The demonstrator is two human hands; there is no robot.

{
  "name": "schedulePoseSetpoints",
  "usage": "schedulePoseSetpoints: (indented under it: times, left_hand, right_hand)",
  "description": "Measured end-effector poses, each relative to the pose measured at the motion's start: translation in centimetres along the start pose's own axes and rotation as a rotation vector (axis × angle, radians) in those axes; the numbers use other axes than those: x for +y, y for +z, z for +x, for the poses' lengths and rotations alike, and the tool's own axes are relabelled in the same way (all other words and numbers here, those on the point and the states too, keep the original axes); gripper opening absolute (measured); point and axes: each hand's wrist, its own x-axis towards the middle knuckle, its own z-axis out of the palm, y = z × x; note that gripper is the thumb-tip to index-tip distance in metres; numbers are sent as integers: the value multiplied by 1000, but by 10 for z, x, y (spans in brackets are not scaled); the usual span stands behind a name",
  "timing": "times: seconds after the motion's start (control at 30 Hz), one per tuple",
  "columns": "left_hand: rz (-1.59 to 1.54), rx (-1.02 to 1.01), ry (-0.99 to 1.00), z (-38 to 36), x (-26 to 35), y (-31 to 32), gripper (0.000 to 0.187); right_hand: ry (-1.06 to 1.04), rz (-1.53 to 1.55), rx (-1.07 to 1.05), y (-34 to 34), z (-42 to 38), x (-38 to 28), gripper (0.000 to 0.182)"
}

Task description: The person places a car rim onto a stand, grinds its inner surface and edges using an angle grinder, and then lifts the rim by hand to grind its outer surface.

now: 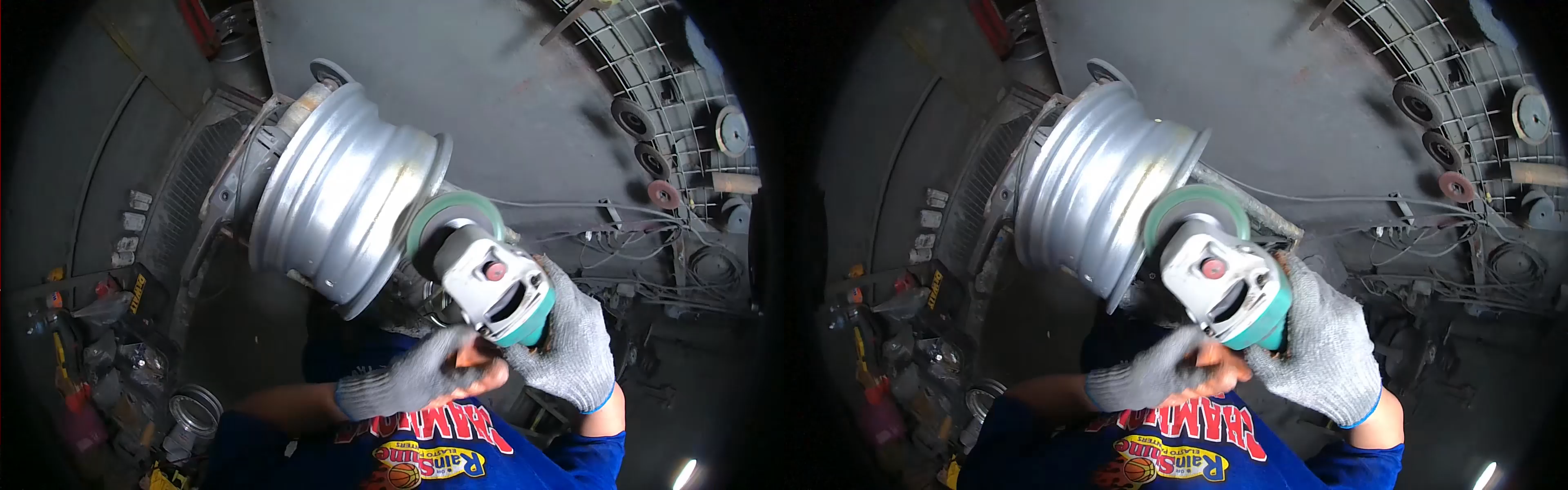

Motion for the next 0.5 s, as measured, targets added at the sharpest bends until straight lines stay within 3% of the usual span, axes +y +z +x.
schedulePoseSetpoints:
  times: [0.03, 0.07, 0.17, 0.37, 0.43, 0.47, 0.5]
  left_hand:
    - [-32, 35, 32, 5, 0, -1, 29]
    - [-397, -177, 2, 13, -4, -10, 30]
    - [-847, -448, -44, 20, -10, -21, 33]
    - [-711, -169, -172, 48, -21, -32, 41]
    - [-993, -348, -15, 71, -23, -29, 37]
    - [-705, -118, 68, 72, 7, -16, 34]
    - [-665, -146, 216, 82, 13, -16, 39]
  right_hand:
    - [-22, -5, -51, -4, 3, -4, 80]
    - [-55, -35, -54, -2, 3, -4, 79]
    - [-106, -53, -59, 3, 7, -1, 80]
    - [-79, -31, -79, -10, 26, 2, 83]
    - [-48, -29, -29, -18, 38, 3, 82]
    - [-51, 43, -26, -23, 48, 2, 77]
    - [-28, 11, -3, -25, 55, 7, 66]
